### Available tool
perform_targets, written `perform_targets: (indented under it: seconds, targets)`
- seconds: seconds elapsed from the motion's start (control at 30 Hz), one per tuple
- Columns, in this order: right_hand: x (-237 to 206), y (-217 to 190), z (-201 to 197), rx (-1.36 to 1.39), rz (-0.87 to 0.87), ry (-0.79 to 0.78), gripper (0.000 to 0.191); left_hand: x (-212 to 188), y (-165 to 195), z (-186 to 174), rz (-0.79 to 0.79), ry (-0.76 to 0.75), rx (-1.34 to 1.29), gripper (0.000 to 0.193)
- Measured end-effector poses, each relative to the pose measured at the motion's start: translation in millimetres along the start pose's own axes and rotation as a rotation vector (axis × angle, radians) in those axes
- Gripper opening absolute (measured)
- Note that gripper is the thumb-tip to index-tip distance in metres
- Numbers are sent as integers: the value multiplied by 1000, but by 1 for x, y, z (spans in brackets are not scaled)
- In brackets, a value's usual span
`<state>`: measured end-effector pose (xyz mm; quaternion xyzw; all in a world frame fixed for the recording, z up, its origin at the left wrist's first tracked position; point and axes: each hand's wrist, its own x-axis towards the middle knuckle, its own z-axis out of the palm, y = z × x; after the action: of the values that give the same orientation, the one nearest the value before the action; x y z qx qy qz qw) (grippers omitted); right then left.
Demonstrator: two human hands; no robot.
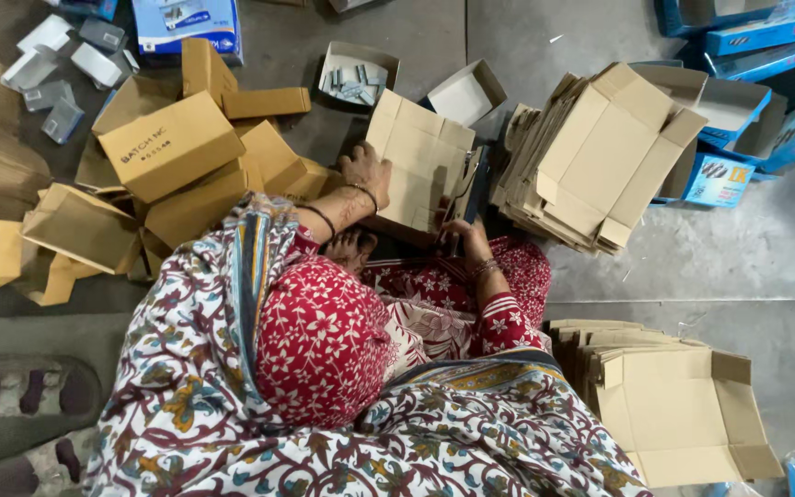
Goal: The person sits on the floor and repeatedly picks up flat cardboard sheets, folds them into small boxes, and uses a handheld stapler to secure the flaps. Finished boxes are placed in a growing pile to the left.
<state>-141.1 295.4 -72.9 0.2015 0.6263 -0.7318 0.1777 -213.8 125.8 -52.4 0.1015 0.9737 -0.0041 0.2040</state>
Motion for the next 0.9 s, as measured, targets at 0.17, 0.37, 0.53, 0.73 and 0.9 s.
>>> perform_targets:
  seconds: [0.17,0.37,0.53,0.73,0.9]
  targets:
    - [0,-2,-2,60,44,17,35,2,2,10,143,220,128,49]
    - [-6,-8,1,123,37,12,34,13,0,26,151,259,-612,91]
    - [-4,-4,2,130,11,57,49,23,2,20,267,562,-940,79]
    - [-4,-12,10,-734,-735,319,87,30,-35,-32,214,487,-1410,40]
    - [7,-4,25,-1187,-212,68,52,17,-44,-22,329,301,-1602,35]
